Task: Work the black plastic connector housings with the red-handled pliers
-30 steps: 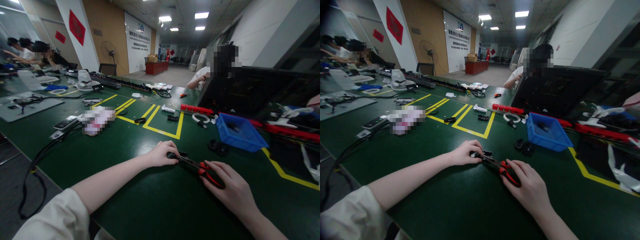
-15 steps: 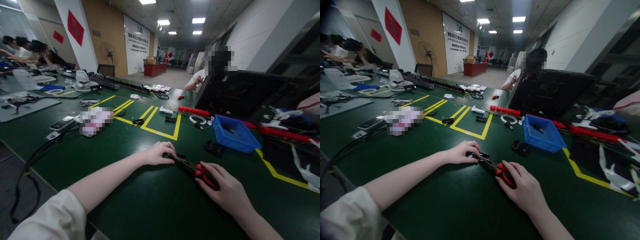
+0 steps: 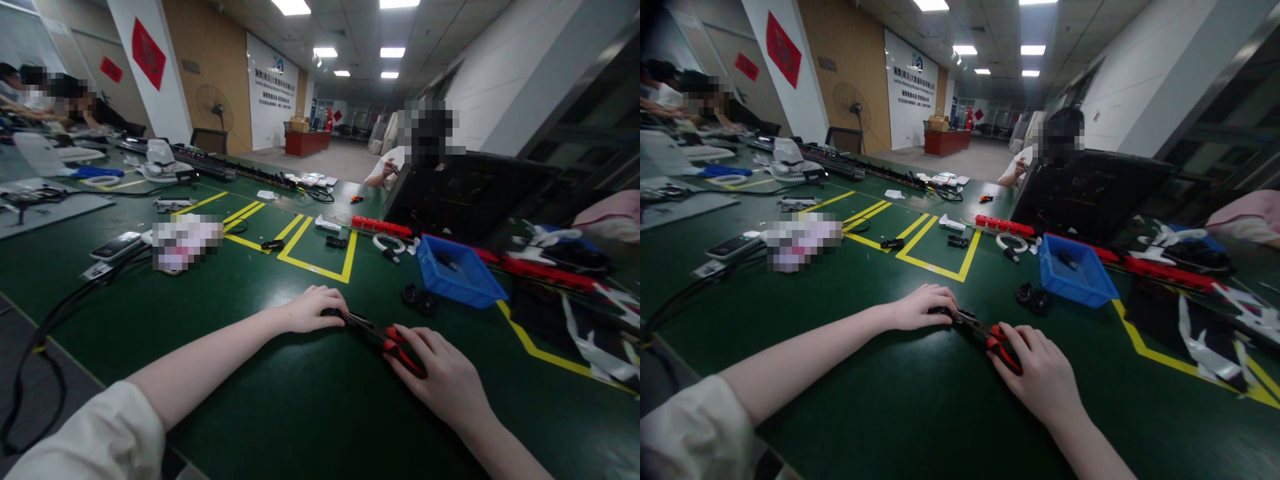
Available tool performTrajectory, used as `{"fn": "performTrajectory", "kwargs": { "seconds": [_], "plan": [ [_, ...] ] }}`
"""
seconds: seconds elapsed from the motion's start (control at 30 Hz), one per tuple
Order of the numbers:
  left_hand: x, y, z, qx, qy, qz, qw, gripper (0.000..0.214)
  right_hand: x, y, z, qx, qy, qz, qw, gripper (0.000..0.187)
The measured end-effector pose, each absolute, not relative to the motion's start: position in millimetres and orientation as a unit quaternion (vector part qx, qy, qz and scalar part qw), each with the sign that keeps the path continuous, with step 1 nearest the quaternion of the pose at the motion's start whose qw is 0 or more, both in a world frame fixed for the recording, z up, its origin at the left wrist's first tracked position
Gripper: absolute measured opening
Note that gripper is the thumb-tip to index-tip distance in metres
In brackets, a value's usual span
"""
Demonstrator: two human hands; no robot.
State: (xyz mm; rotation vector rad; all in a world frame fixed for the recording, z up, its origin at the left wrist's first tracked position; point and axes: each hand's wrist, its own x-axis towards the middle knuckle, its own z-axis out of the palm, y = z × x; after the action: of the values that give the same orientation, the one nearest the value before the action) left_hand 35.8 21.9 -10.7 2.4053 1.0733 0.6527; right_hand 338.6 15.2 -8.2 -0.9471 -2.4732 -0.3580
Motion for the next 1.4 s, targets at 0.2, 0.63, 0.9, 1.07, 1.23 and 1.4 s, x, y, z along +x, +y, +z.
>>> {"fn": "performTrajectory", "kwargs": {
  "seconds": [0.2, 0.63, 0.9, 1.07, 1.23, 1.4],
  "plan": [
    [35.9, 21.8, -12.9, 0.87, 0.384, 0.233, 0.204, 0.019, 341.7, 15.2, -8.2, -0.373, -0.9, -0.073, 0.216, 0.043],
    [36.3, 20.7, -14.0, 0.867, 0.377, 0.256, 0.201, 0.017, 339.8, 12.2, -7.1, -0.369, -0.89, -0.066, 0.261, 0.043],
    [37.2, 20.0, -14.3, 0.869, 0.377, 0.255, 0.193, 0.017, 339.6, 13.3, -4.1, -0.331, -0.896, -0.128, 0.267, 0.039],
    [36.9, 20.4, -14.9, 0.873, 0.374, 0.254, 0.184, 0.015, 341.8, 15.1, -3.7, -0.317, -0.896, -0.165, 0.264, 0.042],
    [37.8, 19.7, -15.0, 0.872, 0.38, 0.254, 0.174, 0.023, 342.4, 15.6, -6.1, -0.328, -0.893, -0.149, 0.269, 0.043],
    [40.5, 17.3, -15.5, 0.875, 0.392, 0.246, 0.14, 0.026, 343.1, 17.3, -8.5, -0.365, -0.887, -0.103, 0.263, 0.042]
  ]
}}
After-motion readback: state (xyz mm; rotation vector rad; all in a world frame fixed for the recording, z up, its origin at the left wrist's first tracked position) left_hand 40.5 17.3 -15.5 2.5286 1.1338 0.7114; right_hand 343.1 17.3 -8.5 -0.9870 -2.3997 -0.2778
